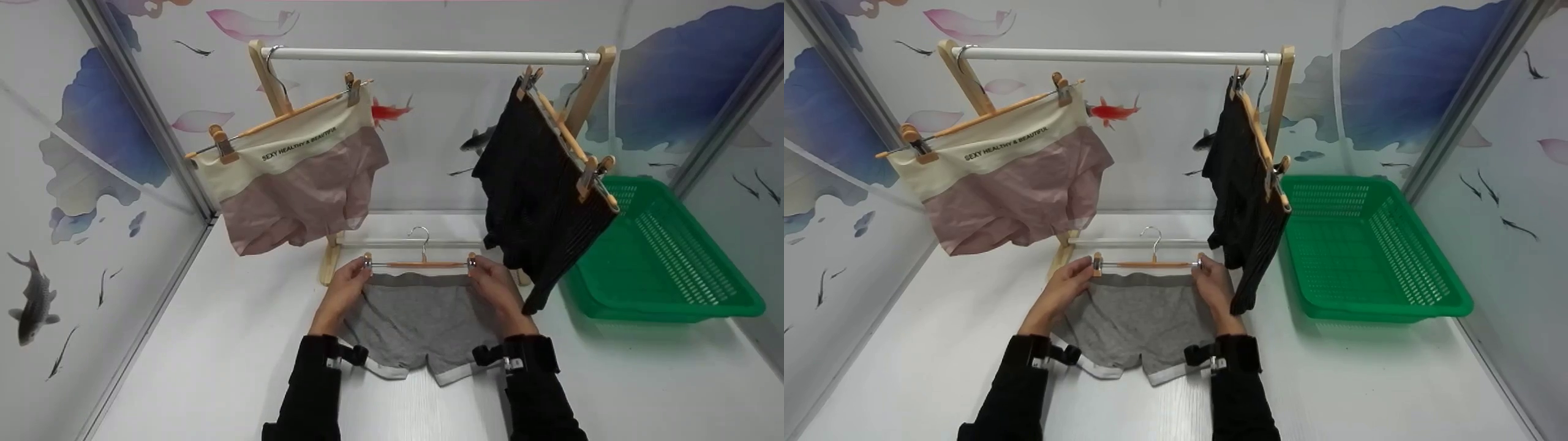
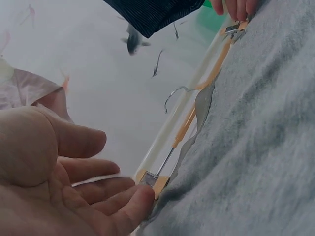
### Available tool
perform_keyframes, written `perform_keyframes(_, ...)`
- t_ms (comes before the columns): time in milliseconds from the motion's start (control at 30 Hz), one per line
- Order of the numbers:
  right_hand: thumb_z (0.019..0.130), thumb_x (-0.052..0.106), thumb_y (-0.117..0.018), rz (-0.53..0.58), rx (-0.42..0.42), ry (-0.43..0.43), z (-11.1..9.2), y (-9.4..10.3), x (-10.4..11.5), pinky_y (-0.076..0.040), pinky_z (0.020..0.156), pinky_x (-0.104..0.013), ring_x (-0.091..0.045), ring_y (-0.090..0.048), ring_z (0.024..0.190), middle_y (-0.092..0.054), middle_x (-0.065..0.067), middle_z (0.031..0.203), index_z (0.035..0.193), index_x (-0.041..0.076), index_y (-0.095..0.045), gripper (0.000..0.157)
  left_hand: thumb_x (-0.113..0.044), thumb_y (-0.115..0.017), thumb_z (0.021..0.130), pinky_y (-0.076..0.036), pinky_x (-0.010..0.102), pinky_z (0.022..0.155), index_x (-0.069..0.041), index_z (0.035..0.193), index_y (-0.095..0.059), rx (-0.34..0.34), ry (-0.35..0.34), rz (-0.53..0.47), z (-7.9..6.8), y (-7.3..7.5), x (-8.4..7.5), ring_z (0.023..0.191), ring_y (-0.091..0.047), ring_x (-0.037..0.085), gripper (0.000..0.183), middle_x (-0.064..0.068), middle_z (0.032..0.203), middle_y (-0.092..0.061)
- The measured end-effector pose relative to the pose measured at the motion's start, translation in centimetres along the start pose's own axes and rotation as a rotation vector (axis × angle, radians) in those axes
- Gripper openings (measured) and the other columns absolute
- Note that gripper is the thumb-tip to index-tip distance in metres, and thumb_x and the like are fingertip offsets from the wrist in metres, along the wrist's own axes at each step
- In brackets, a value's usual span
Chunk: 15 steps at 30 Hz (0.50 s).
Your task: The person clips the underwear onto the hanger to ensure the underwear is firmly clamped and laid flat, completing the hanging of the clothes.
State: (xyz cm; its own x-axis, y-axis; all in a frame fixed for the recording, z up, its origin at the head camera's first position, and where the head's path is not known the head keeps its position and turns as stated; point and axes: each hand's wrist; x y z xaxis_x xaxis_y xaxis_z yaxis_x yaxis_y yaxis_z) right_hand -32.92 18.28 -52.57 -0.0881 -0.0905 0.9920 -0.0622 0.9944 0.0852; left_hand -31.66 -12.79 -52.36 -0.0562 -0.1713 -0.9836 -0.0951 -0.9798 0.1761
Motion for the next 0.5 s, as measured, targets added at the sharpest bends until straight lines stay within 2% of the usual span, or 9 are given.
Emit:
perform_keyframes(100,0.107,0.007,-0.049,-0.019,0.029,0.005,0.0,-0.7,0.3,-0.038,0.109,-0.033,-0.029,-0.024,0.149,-0.02,-0.019,0.164,0.154,-0.009,-0.029,0.053,-0.007,-0.052,0.106,-0.04,0.049,0.109,0.013,0.145,-0.044,0.026,-0.125,0.08,-0.3,0.4,-0.3,0.133,-0.051,0.041,0.044,0.029,0.149,-0.045)
perform_keyframes(200,0.107,0.01,-0.051,-0.027,0.052,0.004,0.1,-1.5,0.4,-0.032,0.115,-0.043,-0.033,-0.015,0.152,-0.012,-0.022,0.165,0.154,-0.009,-0.028,0.056,-0.009,-0.054,0.106,-0.044,0.048,0.107,0.011,0.14,-0.051,0.032,-0.231,0.148,-0.5,0.7,-0.8,0.13,-0.053,0.041,0.04,0.028,0.143,-0.051)
perform_keyframes(267,0.106,0.013,-0.053,-0.048,0.054,0.004,0.0,-2.0,0.5,-0.034,0.114,-0.045,-0.033,-0.018,0.152,-0.015,-0.023,0.165,0.155,-0.007,-0.03,0.057,-0.012,-0.055,0.105,-0.046,0.048,0.104,0.008,0.138,-0.055,0.031,-0.287,0.196,-0.6,0.8,-1.1,0.128,-0.054,0.041,0.038,0.025,0.141,-0.054)
perform_keyframes(367,0.106,0.014,-0.055,-0.045,0.068,0.013,-0.3,-2.9,0.8,-0.04,0.11,-0.046,-0.037,-0.03,0.147,-0.025,-0.027,0.161,0.154,-0.006,-0.033,0.057,-0.012,-0.057,0.104,-0.047,0.05,0.103,0.004,0.135,-0.06,0.035,-0.379,0.279,-0.6,0.8,-1.4,0.126,-0.055,0.039,0.034,0.022,0.139,-0.055)
perform_keyframes(500,0.104,0.009,-0.057,-0.057,0.098,0.082,-0.7,-4.3,1.4,-0.047,0.104,-0.043,-0.04,-0.045,0.137,-0.039,-0.031,0.152,0.151,-0.009,-0.038,0.054,-0.008,-0.061,0.102,-0.044,0.052,0.104,0.002,0.13,-0.064,0.024,-0.492,0.389,-0.7,0.8,-1.6,0.124,-0.056,0.037,0.03,0.02,0.133,-0.06)
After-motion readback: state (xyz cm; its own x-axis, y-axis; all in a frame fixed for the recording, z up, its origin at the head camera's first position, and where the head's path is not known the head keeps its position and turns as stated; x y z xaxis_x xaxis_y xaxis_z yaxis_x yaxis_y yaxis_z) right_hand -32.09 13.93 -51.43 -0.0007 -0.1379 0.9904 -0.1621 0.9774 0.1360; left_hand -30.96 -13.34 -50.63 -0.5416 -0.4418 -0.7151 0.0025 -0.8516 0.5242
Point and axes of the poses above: each hand's wrist, its own z-axis towards the middle knuckle, its own y-axis out of the back of the hand, x = y × z
